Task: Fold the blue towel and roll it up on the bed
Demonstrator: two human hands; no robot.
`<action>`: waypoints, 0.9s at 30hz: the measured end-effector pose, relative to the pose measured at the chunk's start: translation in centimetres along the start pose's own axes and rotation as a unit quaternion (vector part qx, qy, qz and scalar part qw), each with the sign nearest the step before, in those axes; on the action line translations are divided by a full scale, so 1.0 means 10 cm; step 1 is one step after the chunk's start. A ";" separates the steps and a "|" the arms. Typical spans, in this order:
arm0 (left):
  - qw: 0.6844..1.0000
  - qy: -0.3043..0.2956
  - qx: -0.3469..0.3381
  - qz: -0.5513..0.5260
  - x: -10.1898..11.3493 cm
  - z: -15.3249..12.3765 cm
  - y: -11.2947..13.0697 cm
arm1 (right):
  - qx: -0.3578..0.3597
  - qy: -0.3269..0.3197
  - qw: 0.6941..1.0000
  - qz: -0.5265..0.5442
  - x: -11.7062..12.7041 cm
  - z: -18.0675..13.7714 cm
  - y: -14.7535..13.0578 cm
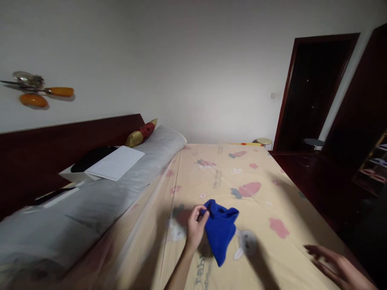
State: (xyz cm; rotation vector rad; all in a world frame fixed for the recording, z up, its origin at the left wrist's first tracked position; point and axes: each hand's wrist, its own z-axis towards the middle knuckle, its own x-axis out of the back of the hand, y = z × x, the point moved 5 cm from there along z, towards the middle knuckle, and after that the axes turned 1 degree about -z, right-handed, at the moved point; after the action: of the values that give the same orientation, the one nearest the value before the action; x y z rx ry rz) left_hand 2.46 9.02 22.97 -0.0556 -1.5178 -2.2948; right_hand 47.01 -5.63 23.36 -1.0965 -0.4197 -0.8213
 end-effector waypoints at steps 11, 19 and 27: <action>0.981 -0.162 -0.006 -0.102 -0.81 -0.78 0.71 | 0.042 -0.195 0.957 0.208 -0.99 0.33 -1.39; 0.970 -0.219 -0.009 -0.107 -0.85 -0.84 0.78 | 0.018 -0.173 0.947 0.270 -1.31 0.28 -1.33; 0.960 -0.247 0.028 -0.130 -0.98 -0.89 0.89 | -0.039 -0.148 0.937 0.315 -1.41 0.28 -1.14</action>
State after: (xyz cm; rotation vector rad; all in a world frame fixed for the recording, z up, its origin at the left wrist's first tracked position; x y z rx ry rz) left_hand 16.07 0.95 24.69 -0.4737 -1.9274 -2.5722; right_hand 29.51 -0.22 22.07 -1.3337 -0.2567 -0.1034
